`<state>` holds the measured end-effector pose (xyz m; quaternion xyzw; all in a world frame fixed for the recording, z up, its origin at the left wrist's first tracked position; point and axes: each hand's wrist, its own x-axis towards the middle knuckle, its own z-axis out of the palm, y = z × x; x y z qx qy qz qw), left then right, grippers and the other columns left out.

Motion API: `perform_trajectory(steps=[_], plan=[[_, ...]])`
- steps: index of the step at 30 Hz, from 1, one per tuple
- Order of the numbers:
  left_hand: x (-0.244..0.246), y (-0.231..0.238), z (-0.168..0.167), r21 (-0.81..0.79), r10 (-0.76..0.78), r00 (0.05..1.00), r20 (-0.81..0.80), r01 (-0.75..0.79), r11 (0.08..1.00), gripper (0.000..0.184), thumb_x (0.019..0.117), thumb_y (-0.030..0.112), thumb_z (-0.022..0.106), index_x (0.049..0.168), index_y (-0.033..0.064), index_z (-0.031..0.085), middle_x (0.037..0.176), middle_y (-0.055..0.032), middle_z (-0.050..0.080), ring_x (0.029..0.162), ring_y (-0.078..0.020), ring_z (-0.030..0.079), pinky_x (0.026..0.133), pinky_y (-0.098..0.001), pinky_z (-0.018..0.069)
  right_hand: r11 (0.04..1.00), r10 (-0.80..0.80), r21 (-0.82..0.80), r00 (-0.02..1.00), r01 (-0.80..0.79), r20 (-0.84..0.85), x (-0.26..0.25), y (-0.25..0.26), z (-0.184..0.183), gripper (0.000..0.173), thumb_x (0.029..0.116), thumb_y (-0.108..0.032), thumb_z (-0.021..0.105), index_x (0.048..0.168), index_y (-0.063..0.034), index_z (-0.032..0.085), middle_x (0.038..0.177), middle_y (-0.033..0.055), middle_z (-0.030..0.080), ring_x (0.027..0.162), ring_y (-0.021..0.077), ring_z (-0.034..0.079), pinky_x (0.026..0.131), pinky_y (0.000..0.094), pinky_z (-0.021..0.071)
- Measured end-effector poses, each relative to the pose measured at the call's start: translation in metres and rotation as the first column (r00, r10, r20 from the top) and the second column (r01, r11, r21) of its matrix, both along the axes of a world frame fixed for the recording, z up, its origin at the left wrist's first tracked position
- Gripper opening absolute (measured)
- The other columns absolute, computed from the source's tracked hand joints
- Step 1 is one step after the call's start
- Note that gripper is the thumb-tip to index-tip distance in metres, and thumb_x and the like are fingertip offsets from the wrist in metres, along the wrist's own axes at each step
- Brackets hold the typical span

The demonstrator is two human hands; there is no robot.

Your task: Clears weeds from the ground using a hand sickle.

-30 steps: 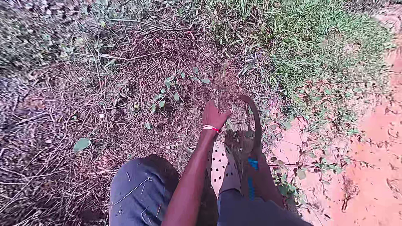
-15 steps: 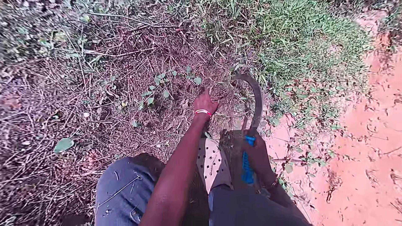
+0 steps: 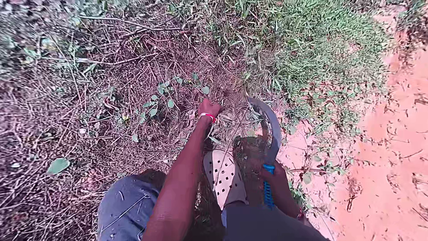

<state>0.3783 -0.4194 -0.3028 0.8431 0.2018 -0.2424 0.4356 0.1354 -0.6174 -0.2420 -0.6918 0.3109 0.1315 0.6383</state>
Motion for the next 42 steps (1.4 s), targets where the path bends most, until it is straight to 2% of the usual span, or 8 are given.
perform_trajectory(steps=[6, 15, 23, 27, 29, 37, 40, 42], plan=[[-0.001, 0.001, -0.011, -0.087, 0.068, 0.998, 0.003, -0.068, 0.994, 0.061, 0.0807, 0.018, 0.085, 0.130, -0.0066, 0.059, 0.120, -0.0308, 0.067, 0.117, -0.0462, 0.064, 0.100, -0.0651, 0.0486, 0.998, -0.020, -0.060, 0.976, 0.034, 0.217, 0.076, 0.029, -0.024, 0.026, 0.0907, -0.004, 0.055, 0.115, 0.0036, 0.051, 0.064, 0.0004, 0.057, 0.047, 0.0096, 0.056, 0.046, 0.0267, 0.0530], [-0.009, 0.004, 0.004, -0.072, -0.013, 0.999, -0.047, 0.010, 0.997, 0.063, 0.0836, 0.021, 0.084, 0.134, -0.0048, 0.057, 0.122, -0.0323, 0.065, 0.118, -0.0484, 0.062, 0.099, -0.0667, 0.0476, 0.988, 0.119, -0.089, 0.987, -0.129, -0.104, 0.034, 0.000, -0.009, 0.045, 0.0916, -0.005, 0.059, 0.134, 0.0019, 0.046, 0.072, 0.0025, 0.059, 0.052, 0.0107, 0.058, 0.048, 0.0269, 0.0526], [-0.009, 0.004, -0.009, -0.076, 0.011, 0.999, -0.050, -0.015, 0.997, 0.065, 0.0831, 0.022, 0.085, 0.134, -0.0063, 0.057, 0.126, -0.0316, 0.064, 0.122, -0.0465, 0.061, 0.104, -0.0646, 0.0466, 0.951, -0.167, -0.155, 0.865, 0.268, 0.474, 0.111, -0.010, 0.015, 0.026, 0.0920, -0.006, 0.062, 0.113, -0.0055, 0.047, 0.069, -0.0070, 0.055, 0.049, 0.0021, 0.056, 0.048, 0.0206, 0.0545], [-0.017, 0.007, -0.006, -0.080, -0.011, 0.999, -0.035, 0.008, 0.997, 0.066, 0.0840, 0.022, 0.084, 0.137, -0.0055, 0.055, 0.125, -0.0312, 0.064, 0.119, -0.0457, 0.061, 0.101, -0.0630, 0.0481, 0.929, 0.166, -0.297, 0.967, -0.219, -0.193, 0.019, -0.017, -0.041, 0.052, 0.0960, -0.013, 0.066, 0.140, 0.0065, 0.047, 0.094, 0.0183, 0.064, 0.069, 0.0226, 0.064, 0.066, 0.0413, 0.0567], [-0.015, 0.009, 0.001, -0.092, -0.016, 0.999, -0.051, 0.011, 0.996, 0.065, 0.0831, 0.015, 0.084, 0.137, -0.0068, 0.054, 0.125, -0.0290, 0.064, 0.120, -0.0408, 0.062, 0.104, -0.0573, 0.0476, 0.940, 0.140, -0.262, 0.945, -0.221, -0.296, -0.013, -0.009, -0.040, 0.060, 0.0953, -0.012, 0.065, 0.148, 0.0055, 0.040, 0.105, 0.0231, 0.063, 0.075, 0.0276, 0.065, 0.069, 0.0464, 0.0566], [-0.039, 0.020, 0.001, -0.188, 0.068, 0.998, 0.005, -0.066, 0.980, 0.066, 0.0799, 0.003, 0.082, 0.138, -0.0077, 0.053, 0.127, -0.0279, 0.063, 0.119, -0.0360, 0.062, 0.104, -0.0524, 0.0482, 0.949, -0.156, -0.221, 0.944, 0.225, 0.291, 0.062, -0.010, 0.015, 0.030, 0.0893, -0.006, 0.057, 0.118, 0.0000, 0.050, 0.068, -0.0054, 0.054, 0.048, 0.0026, 0.054, 0.046, 0.0211, 0.0510], [-0.057, 0.026, 0.000, -0.227, 0.113, 0.994, 0.015, -0.106, 0.968, 0.065, 0.0791, 0.002, 0.083, 0.137, -0.0076, 0.054, 0.125, -0.0276, 0.064, 0.116, -0.0355, 0.063, 0.102, -0.0528, 0.0497, 0.917, -0.013, -0.395, 0.996, 0.049, 0.093, 0.034, -0.004, -0.003, 0.044, 0.0918, -0.011, 0.060, 0.132, 0.0066, 0.051, 0.087, 0.0107, 0.061, 0.061, 0.0145, 0.060, 0.058, 0.0335, 0.0544], [-0.064, 0.027, -0.003, -0.231, 0.109, 0.993, 0.042, -0.097, 0.968, 0.064, 0.0770, 0.001, 0.083, 0.134, -0.0082, 0.056, 0.127, -0.0279, 0.064, 0.120, -0.0356, 0.062, 0.104, -0.0528, 0.0485, 0.887, 0.132, -0.412, 0.969, -0.210, -0.210, -0.013, -0.004, -0.016, 0.052, 0.0967, -0.013, 0.064, 0.140, 0.0106, 0.048, 0.112, 0.0292, 0.064, 0.092, 0.0359, 0.067, 0.085, 0.0526, 0.0534]])
